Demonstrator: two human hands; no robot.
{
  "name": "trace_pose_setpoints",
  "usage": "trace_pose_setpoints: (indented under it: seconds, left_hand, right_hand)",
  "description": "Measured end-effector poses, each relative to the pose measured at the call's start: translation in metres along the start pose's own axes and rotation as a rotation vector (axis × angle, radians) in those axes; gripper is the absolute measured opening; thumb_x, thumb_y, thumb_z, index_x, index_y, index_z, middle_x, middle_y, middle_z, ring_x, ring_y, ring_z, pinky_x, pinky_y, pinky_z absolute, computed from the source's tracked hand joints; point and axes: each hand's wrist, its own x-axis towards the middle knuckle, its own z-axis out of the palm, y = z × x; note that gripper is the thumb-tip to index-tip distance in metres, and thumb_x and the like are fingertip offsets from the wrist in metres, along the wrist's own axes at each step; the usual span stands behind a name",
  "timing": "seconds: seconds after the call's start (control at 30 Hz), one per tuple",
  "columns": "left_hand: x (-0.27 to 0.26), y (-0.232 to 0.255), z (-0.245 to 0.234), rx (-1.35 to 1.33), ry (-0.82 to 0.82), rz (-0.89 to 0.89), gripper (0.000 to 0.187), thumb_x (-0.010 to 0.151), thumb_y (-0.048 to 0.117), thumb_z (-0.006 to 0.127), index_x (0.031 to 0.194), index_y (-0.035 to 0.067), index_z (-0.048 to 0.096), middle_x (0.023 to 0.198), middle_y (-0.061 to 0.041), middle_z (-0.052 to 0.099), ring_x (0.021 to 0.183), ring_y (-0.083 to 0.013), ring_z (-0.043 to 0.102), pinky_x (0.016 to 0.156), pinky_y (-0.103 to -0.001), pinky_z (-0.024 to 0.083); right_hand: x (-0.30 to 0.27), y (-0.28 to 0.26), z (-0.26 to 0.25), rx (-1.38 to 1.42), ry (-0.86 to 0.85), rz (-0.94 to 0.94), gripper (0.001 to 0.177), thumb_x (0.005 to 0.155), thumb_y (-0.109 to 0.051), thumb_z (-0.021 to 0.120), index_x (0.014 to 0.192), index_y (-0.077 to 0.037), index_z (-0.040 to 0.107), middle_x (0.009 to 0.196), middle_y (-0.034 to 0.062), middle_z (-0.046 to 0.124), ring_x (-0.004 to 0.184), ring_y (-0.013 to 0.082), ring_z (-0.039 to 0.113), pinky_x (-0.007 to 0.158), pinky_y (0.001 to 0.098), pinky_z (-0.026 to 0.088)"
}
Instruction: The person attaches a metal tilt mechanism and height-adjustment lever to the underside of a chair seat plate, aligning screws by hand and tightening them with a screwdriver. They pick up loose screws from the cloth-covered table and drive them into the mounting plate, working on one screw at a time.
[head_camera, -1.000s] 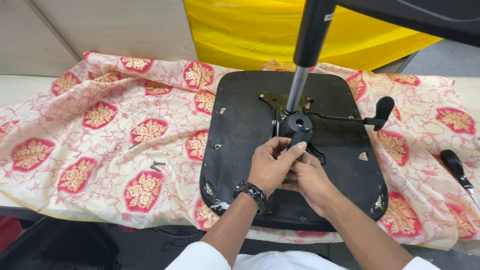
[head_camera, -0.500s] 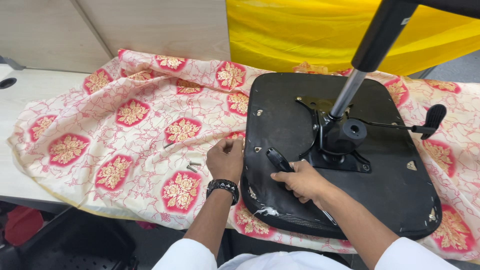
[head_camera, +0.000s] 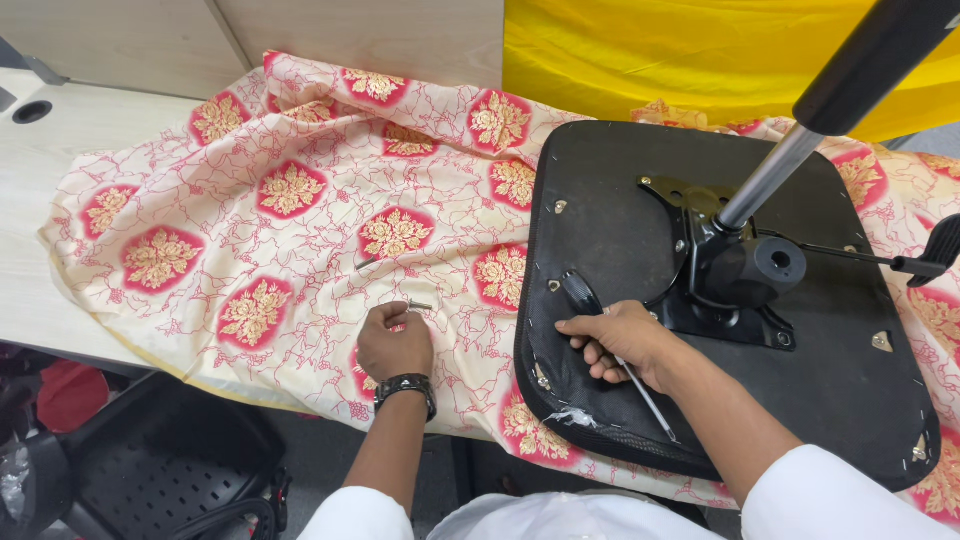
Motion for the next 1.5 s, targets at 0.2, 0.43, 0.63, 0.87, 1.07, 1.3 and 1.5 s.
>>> trace_pose_setpoints:
  seconds: [0.2, 0.43, 0.63, 0.87, 1.07, 1.3, 1.5]
  left_hand:
    - [0.031, -0.026, -0.016, 0.207, -0.088, 0.029, 0.021, 0.082, 0.012, 0.068, 0.099, 0.014, 0.081, 0.096, -0.01, 0.079, 0.089, -0.0273, 0.075, 0.087, -0.04, 0.057]
    - [0.039, 0.005, -0.022, 0.362, -0.405, 0.021, 0.039, 0.077, 0.033, 0.08, 0.11, 0.013, 0.075, 0.098, -0.01, 0.079, 0.093, -0.0281, 0.074, 0.09, -0.041, 0.056]
    - [0.041, 0.012, -0.008, 0.437, -0.389, 0.031, 0.035, 0.074, 0.028, 0.079, 0.104, 0.012, 0.078, 0.1, -0.015, 0.078, 0.098, -0.0324, 0.073, 0.094, -0.042, 0.056]
    - [0.051, 0.008, 0.001, 0.502, -0.388, 0.023, 0.031, 0.07, 0.035, 0.084, 0.09, 0.011, 0.082, 0.096, -0.018, 0.077, 0.095, -0.0344, 0.074, 0.093, -0.041, 0.057]
    - [0.052, 0.004, -0.007, 0.466, -0.392, 0.048, 0.034, 0.069, 0.038, 0.084, 0.088, 0.01, 0.081, 0.092, -0.018, 0.078, 0.092, -0.034, 0.074, 0.09, -0.042, 0.057]
    - [0.06, -0.006, 0.0, 0.406, -0.325, 0.132, 0.033, 0.072, 0.032, 0.078, 0.097, 0.01, 0.082, 0.085, -0.015, 0.078, 0.085, -0.0329, 0.074, 0.089, -0.042, 0.056]
    - [0.058, 0.011, 0.001, 0.136, -0.31, 0.26, 0.031, 0.075, 0.029, 0.074, 0.098, 0.01, 0.083, 0.085, -0.01, 0.08, 0.077, -0.0247, 0.074, 0.083, -0.037, 0.057]
  right_hand:
    - [-0.002, -0.004, 0.003, -0.003, 0.028, 0.005, 0.028, 0.085, -0.025, 0.078, 0.076, -0.002, 0.067, 0.056, 0.0088, 0.065, 0.04, 0.0159, 0.061, 0.035, 0.0255, 0.046]
    - [-0.009, -0.009, 0.005, -0.022, 0.049, -0.007, 0.026, 0.086, -0.023, 0.077, 0.076, -0.001, 0.067, 0.055, 0.0113, 0.066, 0.04, 0.0165, 0.062, 0.035, 0.0255, 0.048]
    - [-0.012, -0.009, 0.007, -0.016, 0.069, -0.008, 0.027, 0.086, -0.023, 0.077, 0.075, -0.001, 0.067, 0.056, 0.0107, 0.066, 0.041, 0.016, 0.062, 0.035, 0.0256, 0.049]
    - [-0.012, -0.009, 0.008, -0.015, 0.08, -0.002, 0.027, 0.086, -0.023, 0.077, 0.075, 0.0, 0.067, 0.056, 0.0105, 0.066, 0.041, 0.0164, 0.062, 0.036, 0.0261, 0.049]
    - [-0.013, -0.01, 0.01, -0.022, 0.09, 0.005, 0.027, 0.086, -0.023, 0.077, 0.075, 0.0, 0.068, 0.055, 0.0108, 0.066, 0.04, 0.0165, 0.062, 0.035, 0.0256, 0.048]
    - [-0.014, -0.012, 0.011, -0.023, 0.1, 0.01, 0.028, 0.086, -0.023, 0.077, 0.074, 0.0, 0.067, 0.055, 0.0112, 0.066, 0.039, 0.0167, 0.061, 0.034, 0.0255, 0.048]
    - [-0.014, -0.012, 0.01, -0.017, 0.089, 0.007, 0.029, 0.086, -0.023, 0.077, 0.072, 0.001, 0.066, 0.055, 0.0118, 0.066, 0.038, 0.0173, 0.062, 0.034, 0.0261, 0.047]
